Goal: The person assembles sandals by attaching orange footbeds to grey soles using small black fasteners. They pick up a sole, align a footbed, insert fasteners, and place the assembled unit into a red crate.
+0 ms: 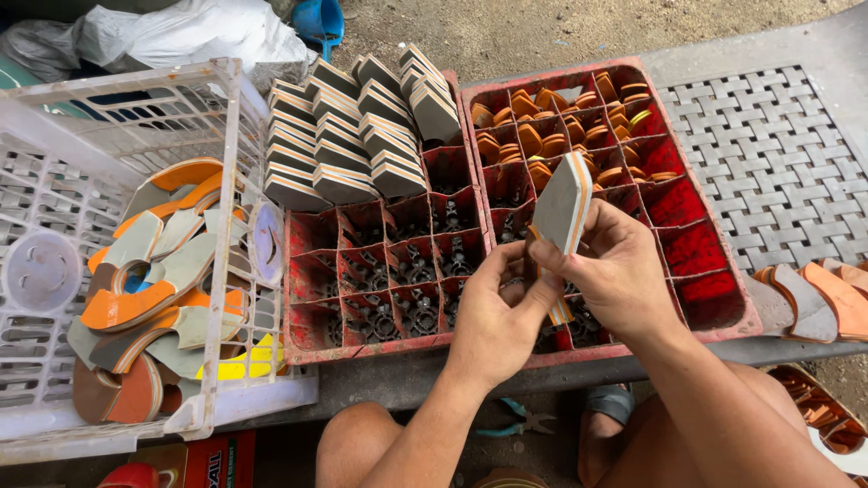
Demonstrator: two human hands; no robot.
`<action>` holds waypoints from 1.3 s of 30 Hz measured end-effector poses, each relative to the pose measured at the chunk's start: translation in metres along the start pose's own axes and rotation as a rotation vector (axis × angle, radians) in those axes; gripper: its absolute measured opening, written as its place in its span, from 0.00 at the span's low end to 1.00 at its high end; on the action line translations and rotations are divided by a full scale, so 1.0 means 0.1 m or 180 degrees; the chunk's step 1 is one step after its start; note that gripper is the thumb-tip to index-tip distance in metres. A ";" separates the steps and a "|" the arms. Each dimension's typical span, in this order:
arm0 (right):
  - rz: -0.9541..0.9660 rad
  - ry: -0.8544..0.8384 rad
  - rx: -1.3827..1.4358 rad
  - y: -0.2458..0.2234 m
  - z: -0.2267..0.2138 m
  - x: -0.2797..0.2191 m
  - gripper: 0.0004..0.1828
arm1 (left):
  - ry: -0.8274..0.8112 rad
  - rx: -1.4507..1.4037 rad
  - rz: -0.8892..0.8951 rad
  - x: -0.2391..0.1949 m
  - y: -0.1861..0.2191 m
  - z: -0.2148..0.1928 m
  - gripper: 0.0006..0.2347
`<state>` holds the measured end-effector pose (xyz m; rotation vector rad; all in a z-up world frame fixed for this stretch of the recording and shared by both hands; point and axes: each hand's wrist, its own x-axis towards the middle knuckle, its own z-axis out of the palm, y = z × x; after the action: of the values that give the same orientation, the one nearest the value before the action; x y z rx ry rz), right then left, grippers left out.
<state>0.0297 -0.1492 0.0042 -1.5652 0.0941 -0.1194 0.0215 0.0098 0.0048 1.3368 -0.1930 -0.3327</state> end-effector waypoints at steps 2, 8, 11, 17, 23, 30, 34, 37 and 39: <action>-0.0047 -0.0315 0.0049 -0.04 -0.07 0.01 0.15 | 0.0068 -0.0078 -0.0017 0.01 -0.02 -0.02 0.17; -0.0063 -0.0673 0.0484 -0.12 -0.17 0.06 0.16 | -0.0109 -0.0626 -0.0109 0.00 -0.04 -0.02 0.18; -0.0061 -0.0572 0.0479 -0.10 -0.15 0.05 0.18 | -0.0092 -0.0552 -0.0156 -0.01 -0.03 -0.03 0.18; -0.0090 -0.0452 0.0655 -0.08 -0.13 0.02 0.18 | -0.0158 -0.0567 -0.0217 0.00 -0.02 -0.03 0.17; -0.0167 -0.0445 0.0396 -0.12 -0.09 0.01 0.18 | -0.0152 -0.0505 -0.0271 -0.01 0.02 -0.04 0.16; 0.0222 -0.1336 0.0707 -0.18 -0.30 0.14 0.32 | -0.0447 -0.0859 -0.0564 -0.06 0.11 -0.11 0.15; 0.0501 -0.1454 0.0620 -0.08 -0.37 0.18 0.27 | -0.0607 -0.0963 -0.0552 -0.07 0.08 -0.12 0.15; 0.0492 -0.1552 0.0595 0.02 -0.44 0.17 0.22 | -0.0680 -0.1002 -0.0584 -0.08 0.08 -0.12 0.16; 0.0158 -0.1790 0.0726 0.07 -0.47 0.15 0.19 | -0.0706 -0.1009 -0.0696 -0.11 0.08 -0.13 0.16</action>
<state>0.0381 -0.1977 -0.0024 -1.3175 -0.3127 0.3394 0.0164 0.0272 0.0106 1.0069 -0.1710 -0.6697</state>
